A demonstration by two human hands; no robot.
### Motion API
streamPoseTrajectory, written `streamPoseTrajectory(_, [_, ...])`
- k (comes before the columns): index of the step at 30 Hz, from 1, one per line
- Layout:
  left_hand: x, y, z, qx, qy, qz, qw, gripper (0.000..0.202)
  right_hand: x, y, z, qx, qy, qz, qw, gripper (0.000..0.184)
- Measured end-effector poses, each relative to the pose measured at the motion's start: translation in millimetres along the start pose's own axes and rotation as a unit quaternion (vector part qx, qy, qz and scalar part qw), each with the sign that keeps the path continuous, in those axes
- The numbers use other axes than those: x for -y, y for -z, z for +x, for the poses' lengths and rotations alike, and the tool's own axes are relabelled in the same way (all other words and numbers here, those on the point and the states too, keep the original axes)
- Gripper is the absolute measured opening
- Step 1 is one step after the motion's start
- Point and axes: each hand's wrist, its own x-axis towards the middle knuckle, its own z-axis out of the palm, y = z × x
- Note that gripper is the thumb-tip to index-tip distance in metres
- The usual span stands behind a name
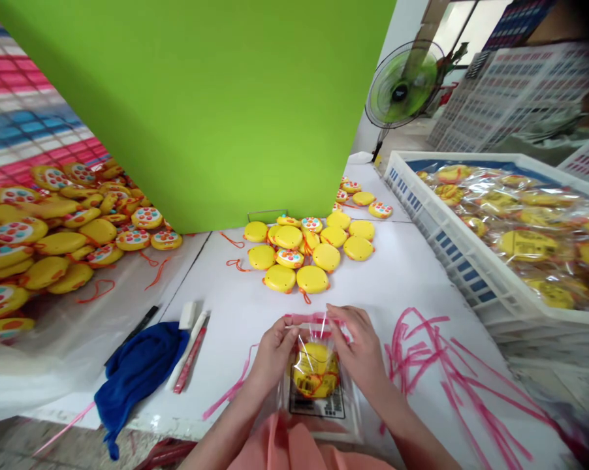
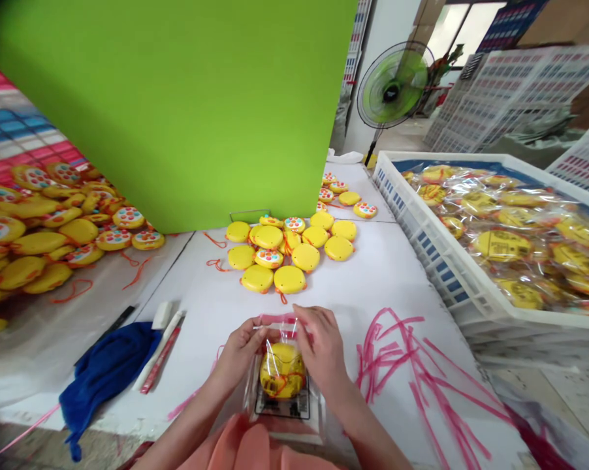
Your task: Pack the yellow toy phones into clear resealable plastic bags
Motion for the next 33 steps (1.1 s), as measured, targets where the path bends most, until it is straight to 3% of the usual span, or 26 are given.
streamPoseTrajectory(6, [-10.3,-3.3,-4.4,0.020,-0.115,0.177,0.977,0.024,23.8,-16.7,10.4,0.106,0.143,-0.071,0.981,0.048])
streamPoseTrajectory(10, [-16.3,-4.0,-8.6,0.020,-0.120,0.273,0.954,0.024,25.1,-25.9,14.4,0.121,0.141,-0.076,0.980,0.047])
streamPoseTrajectory(12, [-16.1,-3.7,-8.9,0.026,-0.121,0.287,0.950,0.025,23.4,-28.9,17.3,0.116,0.076,-0.022,0.990,0.042])
streamPoseTrajectory(15, [-9.2,-0.8,-5.5,0.034,-0.119,0.268,0.955,0.026,12.5,-29.2,22.6,0.074,-0.086,0.128,0.985,0.030])
streamPoseTrajectory(18, [4.4,5.9,2.2,0.021,-0.077,0.187,0.979,0.028,-17.3,-16.8,25.8,-0.027,-0.244,0.282,0.927,0.029])
streamPoseTrajectory(21, [17.9,14.1,9.8,0.018,-0.011,0.093,0.995,0.035,-62.2,13.8,23.6,-0.187,-0.374,0.365,0.832,0.038])
streamPoseTrajectory(26, [24.8,20.8,13.7,0.013,0.028,0.018,0.999,0.039,-118.6,76.9,6.6,-0.303,-0.404,0.345,0.791,0.037])
streamPoseTrajectory(27, [23.8,20.7,13.3,0.015,0.030,0.014,0.999,0.040,-123.5,85.3,2.2,-0.305,-0.405,0.336,0.794,0.035])
streamPoseTrajectory(29, [20.7,19.6,12.1,0.020,0.034,0.008,0.999,0.041,-128.0,95.4,-5.2,-0.236,-0.402,0.274,0.841,0.028])
streamPoseTrajectory(31, [17.6,18.1,11.0,0.022,0.036,0.000,0.999,0.043,-127.7,98.3,-8.7,-0.102,-0.391,0.179,0.897,0.023])
streamPoseTrajectory(33, [15.8,16.8,10.4,0.024,0.035,-0.004,0.999,0.044,-123.9,97.9,-6.8,0.025,-0.352,0.061,0.934,0.021])
